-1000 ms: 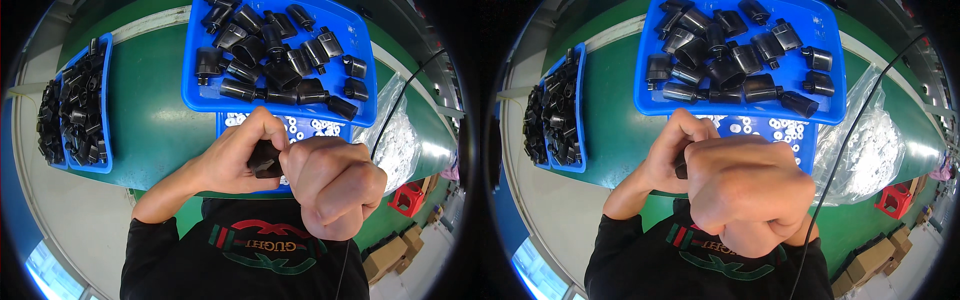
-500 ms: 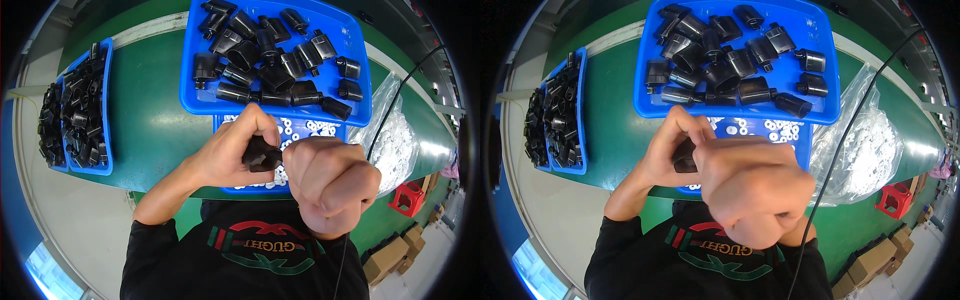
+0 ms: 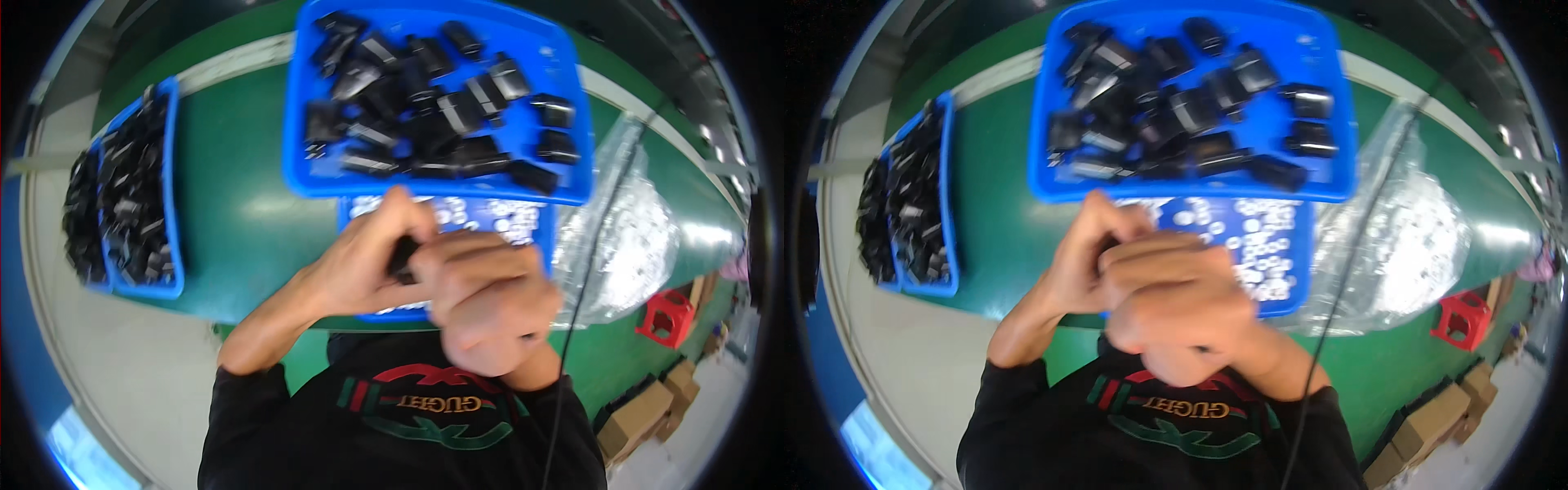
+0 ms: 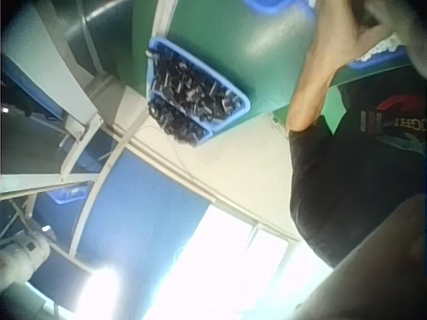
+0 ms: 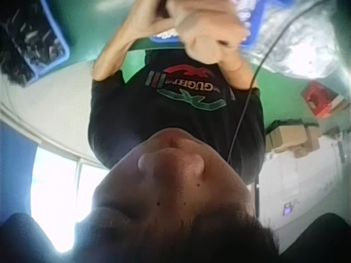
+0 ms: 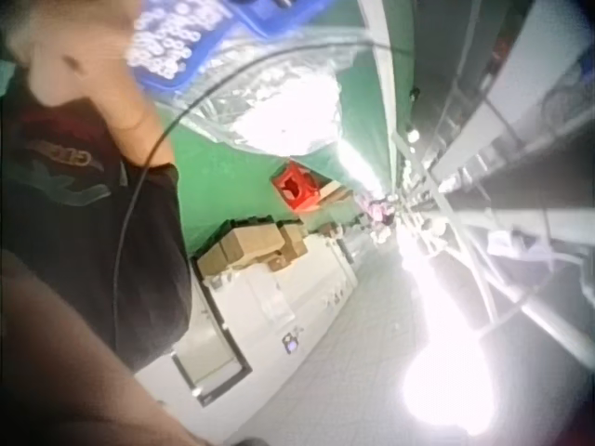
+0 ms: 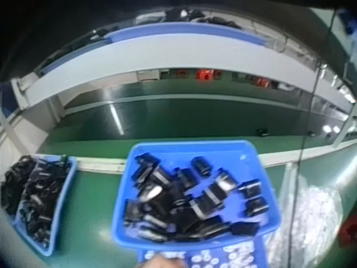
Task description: The person repeatedly picks up black cylindrical plastic connectors and small white washers from blue trays. Using a thin black tool, they insert the washers into the connectors one by one. The assembled units are placed back into the tray.
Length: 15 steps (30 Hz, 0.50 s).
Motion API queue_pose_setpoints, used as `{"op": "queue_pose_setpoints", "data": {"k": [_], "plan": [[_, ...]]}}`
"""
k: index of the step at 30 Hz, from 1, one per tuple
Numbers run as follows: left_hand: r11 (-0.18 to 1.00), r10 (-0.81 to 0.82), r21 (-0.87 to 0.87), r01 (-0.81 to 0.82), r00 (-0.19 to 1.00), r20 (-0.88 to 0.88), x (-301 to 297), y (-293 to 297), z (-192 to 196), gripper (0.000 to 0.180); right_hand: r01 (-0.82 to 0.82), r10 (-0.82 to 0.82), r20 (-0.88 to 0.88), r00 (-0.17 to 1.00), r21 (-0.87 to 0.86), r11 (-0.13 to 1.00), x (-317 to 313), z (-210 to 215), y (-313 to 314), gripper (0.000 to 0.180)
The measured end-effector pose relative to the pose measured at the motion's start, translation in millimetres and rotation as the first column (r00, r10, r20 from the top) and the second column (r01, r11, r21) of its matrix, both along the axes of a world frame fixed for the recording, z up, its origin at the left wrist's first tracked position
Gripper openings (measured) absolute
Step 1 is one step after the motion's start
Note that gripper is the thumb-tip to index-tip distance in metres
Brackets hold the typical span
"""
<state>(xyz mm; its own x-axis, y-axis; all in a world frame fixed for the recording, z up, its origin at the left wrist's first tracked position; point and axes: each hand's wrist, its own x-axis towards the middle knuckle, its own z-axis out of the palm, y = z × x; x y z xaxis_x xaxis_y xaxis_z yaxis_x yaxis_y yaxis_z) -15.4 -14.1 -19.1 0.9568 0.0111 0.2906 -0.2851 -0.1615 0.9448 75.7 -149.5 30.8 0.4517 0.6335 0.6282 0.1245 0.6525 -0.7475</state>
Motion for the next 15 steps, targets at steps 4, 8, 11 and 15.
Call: {"op": "queue_pose_setpoints", "data": {"k": [4, 8, 11, 15], "plan": [[0.998, 0.059, -0.005, -0.06, 0.998, -0.031, -12, 3, -8, 0.052, 0.076, -0.078, 0.033, 0.996, 0.07, 0.995, -5, -6, 6, 0.013], [0.98, 0.181, 0.102, -0.17, 0.977, -0.109, -7, -1, -16, 0.046, 0.14, -0.14, 0.033, 0.99, 0.009, 0.99, -5, -3, 9, 0.016], [0.972, 0.137, -0.175, -0.157, 0.983, -0.123, 5, -15, -14, 0.051, 0.123, -0.121, -0.019, 0.992, 0.09, 0.988, 7, 17, -3, 0.017], [0.964, 0.165, -0.192, -0.186, 0.979, -0.116, -4, -12, -19, 0.06, 0.15, -0.149, -0.023, 0.989, 0.061, 0.987, -5, 4, -3, 0.018]]}}
